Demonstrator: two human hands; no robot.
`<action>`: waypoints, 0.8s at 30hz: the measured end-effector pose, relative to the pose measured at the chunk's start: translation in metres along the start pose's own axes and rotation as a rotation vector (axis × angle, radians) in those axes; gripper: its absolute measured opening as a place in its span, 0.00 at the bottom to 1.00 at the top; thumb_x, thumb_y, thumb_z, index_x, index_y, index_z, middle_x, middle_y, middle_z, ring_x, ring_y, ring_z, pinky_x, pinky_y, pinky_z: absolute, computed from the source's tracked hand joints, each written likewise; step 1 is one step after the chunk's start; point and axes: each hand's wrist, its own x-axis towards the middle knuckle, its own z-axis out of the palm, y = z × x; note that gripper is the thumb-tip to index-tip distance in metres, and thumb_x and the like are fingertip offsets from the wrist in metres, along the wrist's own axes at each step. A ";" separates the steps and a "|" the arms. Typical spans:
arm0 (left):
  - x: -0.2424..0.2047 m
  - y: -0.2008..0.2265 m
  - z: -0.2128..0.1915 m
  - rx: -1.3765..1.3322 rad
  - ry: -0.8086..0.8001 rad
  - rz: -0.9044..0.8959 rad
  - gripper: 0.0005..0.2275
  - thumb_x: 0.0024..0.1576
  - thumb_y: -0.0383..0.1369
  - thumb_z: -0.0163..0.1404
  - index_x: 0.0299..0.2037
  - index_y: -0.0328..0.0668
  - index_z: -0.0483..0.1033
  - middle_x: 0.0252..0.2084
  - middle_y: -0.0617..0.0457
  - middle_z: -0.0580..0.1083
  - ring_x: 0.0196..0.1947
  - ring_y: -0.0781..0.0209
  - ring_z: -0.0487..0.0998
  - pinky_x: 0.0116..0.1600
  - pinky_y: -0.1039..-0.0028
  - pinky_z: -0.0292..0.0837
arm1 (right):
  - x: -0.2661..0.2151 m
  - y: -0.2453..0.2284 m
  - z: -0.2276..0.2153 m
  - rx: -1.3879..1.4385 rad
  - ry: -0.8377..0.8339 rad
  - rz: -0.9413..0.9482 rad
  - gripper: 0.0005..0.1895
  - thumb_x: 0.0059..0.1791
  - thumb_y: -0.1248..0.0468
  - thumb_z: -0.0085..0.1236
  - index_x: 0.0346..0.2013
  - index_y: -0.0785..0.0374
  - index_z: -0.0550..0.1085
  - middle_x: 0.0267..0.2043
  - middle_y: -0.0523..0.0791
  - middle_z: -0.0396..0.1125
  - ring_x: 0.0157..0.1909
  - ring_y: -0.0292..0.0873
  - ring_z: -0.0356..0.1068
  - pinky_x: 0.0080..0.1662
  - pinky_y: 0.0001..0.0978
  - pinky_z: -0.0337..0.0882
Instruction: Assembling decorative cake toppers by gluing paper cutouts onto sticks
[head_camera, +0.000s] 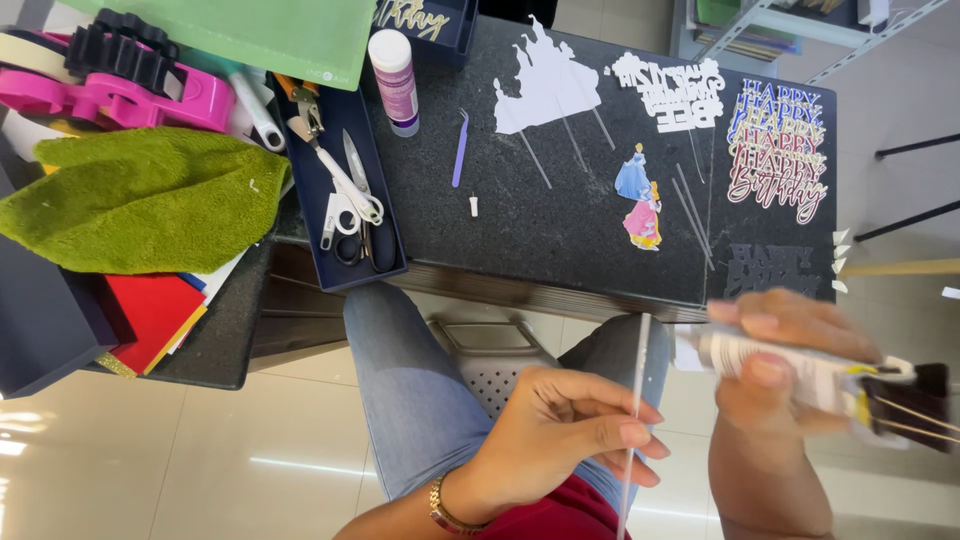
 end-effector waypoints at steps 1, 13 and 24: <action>-0.001 0.000 -0.004 -0.007 0.008 -0.022 0.08 0.59 0.25 0.58 0.45 0.26 0.80 0.39 0.33 0.80 0.33 0.40 0.83 0.38 0.72 0.83 | 0.000 0.017 0.004 -0.013 0.041 -0.085 0.16 0.54 0.53 0.57 0.35 0.63 0.71 0.31 0.49 0.68 0.31 0.54 0.77 0.30 0.31 0.68; -0.066 -0.004 -0.119 -0.090 0.498 0.431 0.09 0.56 0.23 0.57 0.44 0.21 0.80 0.31 0.30 0.81 0.23 0.44 0.85 0.29 0.65 0.85 | -0.052 0.113 0.221 -0.118 -1.001 -0.330 0.35 0.38 0.89 0.52 0.56 0.63 0.74 0.70 0.49 0.62 0.57 0.57 0.65 0.46 0.50 0.73; -0.064 0.012 -0.108 0.013 0.555 0.515 0.06 0.57 0.23 0.56 0.38 0.24 0.82 0.36 0.37 0.79 0.36 0.42 0.86 0.38 0.64 0.87 | -0.039 0.069 0.218 -0.321 -0.914 -0.249 0.28 0.49 0.74 0.49 0.63 0.50 0.71 0.71 0.43 0.60 0.59 0.52 0.62 0.53 0.47 0.64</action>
